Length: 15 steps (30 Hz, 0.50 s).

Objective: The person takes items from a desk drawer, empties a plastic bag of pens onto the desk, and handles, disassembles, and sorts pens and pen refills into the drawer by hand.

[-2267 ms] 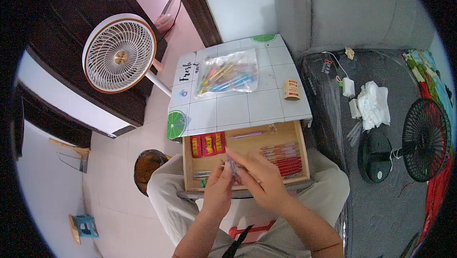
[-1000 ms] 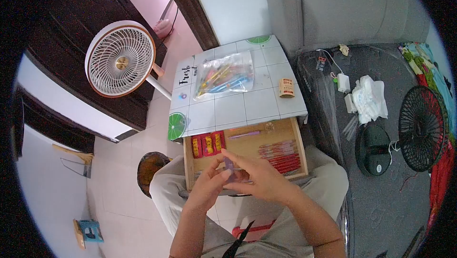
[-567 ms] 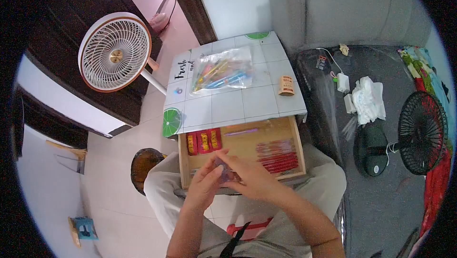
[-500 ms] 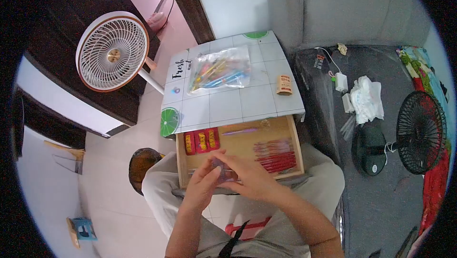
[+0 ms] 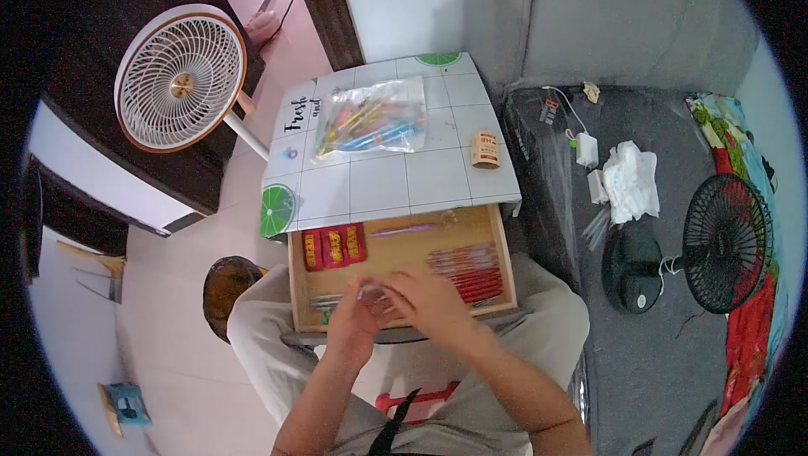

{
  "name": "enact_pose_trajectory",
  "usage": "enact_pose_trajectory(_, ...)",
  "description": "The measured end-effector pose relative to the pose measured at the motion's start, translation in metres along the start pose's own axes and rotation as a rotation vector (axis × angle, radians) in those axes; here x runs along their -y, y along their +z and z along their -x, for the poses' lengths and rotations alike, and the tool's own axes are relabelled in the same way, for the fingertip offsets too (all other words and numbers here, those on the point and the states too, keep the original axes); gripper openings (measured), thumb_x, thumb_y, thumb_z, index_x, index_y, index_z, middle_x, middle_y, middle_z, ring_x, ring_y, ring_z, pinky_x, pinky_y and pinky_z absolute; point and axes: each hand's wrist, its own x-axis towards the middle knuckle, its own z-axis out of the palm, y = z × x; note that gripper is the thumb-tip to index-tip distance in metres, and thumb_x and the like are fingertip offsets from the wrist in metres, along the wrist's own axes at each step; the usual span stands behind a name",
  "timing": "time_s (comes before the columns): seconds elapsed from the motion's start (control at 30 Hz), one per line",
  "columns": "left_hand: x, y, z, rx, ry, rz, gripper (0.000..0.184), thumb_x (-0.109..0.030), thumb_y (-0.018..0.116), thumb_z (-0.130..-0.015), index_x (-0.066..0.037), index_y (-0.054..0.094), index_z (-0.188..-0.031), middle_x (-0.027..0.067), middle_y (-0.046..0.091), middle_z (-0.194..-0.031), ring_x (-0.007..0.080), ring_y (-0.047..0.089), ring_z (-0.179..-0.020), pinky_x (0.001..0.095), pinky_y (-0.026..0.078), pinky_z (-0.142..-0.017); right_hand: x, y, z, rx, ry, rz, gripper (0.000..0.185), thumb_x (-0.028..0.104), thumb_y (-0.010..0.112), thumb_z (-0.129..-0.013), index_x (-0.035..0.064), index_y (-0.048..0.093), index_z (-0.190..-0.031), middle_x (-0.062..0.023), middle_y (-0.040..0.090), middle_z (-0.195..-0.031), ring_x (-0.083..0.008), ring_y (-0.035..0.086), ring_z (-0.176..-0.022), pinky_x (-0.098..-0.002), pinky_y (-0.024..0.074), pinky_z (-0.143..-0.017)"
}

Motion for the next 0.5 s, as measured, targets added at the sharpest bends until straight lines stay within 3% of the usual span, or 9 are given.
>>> enact_pose_trajectory(0.07,-0.002,0.013,-0.001,-0.072,-0.156,-0.082,0.032,-0.034,0.049,-0.091,-0.009,0.049,-0.111,0.0098,0.056,-0.108,0.0232,0.056,-0.098,0.0383,0.047,-0.085,-0.026,-0.002,0.000,-0.041,0.039,0.100,0.028,0.014,0.058,-0.080,0.0061,0.058,-0.107,-0.0133,0.057,-0.102,-0.0342,0.058,-0.081,-0.0401,0.0477,-0.070)
enact_pose_trajectory(0.13,0.007,0.004,-0.005,-0.089,-0.134,-0.160,0.029,-0.031,0.050,-0.090,-0.009,0.050,-0.109,0.0098,0.057,-0.108,0.0229,0.056,-0.098,0.0379,0.046,-0.086,-0.054,-0.006,0.000,-0.079,0.074,0.202,0.028,0.016,0.054,-0.082,0.0069,0.059,-0.108,-0.0146,0.056,-0.102,-0.0347,0.059,-0.081,-0.0414,0.0495,-0.069)
enact_pose_trajectory(0.2,0.012,-0.005,-0.006,-0.106,-0.109,-0.239,0.027,-0.029,0.051,-0.090,-0.008,0.051,-0.108,0.0099,0.057,-0.108,0.0226,0.056,-0.098,0.0374,0.046,-0.087,-0.078,-0.010,-0.002,-0.087,0.392,0.695,0.029,0.012,0.054,-0.080,0.0055,0.058,-0.108,-0.0160,0.056,-0.097,-0.0331,0.059,-0.080,-0.0398,0.0513,-0.066)
enact_pose_trajectory(0.27,0.007,-0.015,-0.006,-0.013,-0.106,-0.269,0.019,-0.023,0.050,-0.090,-0.009,0.054,-0.102,0.0048,0.058,-0.103,0.0146,0.055,-0.094,0.0317,0.045,-0.084,-0.096,-0.007,-0.009,-0.104,0.428,0.806,0.027,0.010,0.054,-0.078,0.0044,0.061,-0.104,-0.0161,0.055,-0.095,-0.0316,0.060,-0.081,-0.0390,0.0520,-0.065)
enact_pose_trajectory(0.33,-0.004,-0.016,-0.003,-0.032,-0.077,-0.306,0.018,-0.022,0.050,-0.090,-0.008,0.055,-0.101,0.0043,0.059,-0.101,0.0143,0.055,-0.093,0.0306,0.045,-0.082,-0.112,-0.006,-0.016,-0.130,0.463,0.920,0.025,0.009,0.055,-0.077,0.0032,0.063,-0.100,-0.0163,0.055,-0.093,-0.0301,0.060,-0.083,-0.0382,0.0526,-0.063)
enact_pose_trajectory(0.43,-0.019,-0.023,0.003,-0.067,-0.010,-0.376,0.016,-0.020,0.050,-0.090,-0.007,0.055,-0.099,0.0053,0.060,-0.099,0.0144,0.055,-0.092,0.0299,0.045,-0.081,-0.132,-0.004,-0.030,-0.031,0.414,1.180,0.018,0.008,0.055,-0.076,0.0038,0.068,-0.087,-0.0140,0.056,-0.096,-0.0251,0.059,-0.088,-0.0328,0.0527,-0.060)
enact_pose_trajectory(0.5,-0.028,-0.032,0.006,-0.086,0.037,-0.404,0.015,-0.019,0.050,-0.090,-0.007,0.054,-0.099,0.0068,0.060,-0.098,0.0149,0.056,-0.091,0.0304,0.045,-0.080,-0.143,-0.008,-0.040,0.219,0.511,1.337,0.020,0.011,0.053,-0.077,0.0051,0.067,-0.089,-0.0119,0.053,-0.112,-0.0247,0.058,-0.092,-0.0334,0.0506,-0.071)
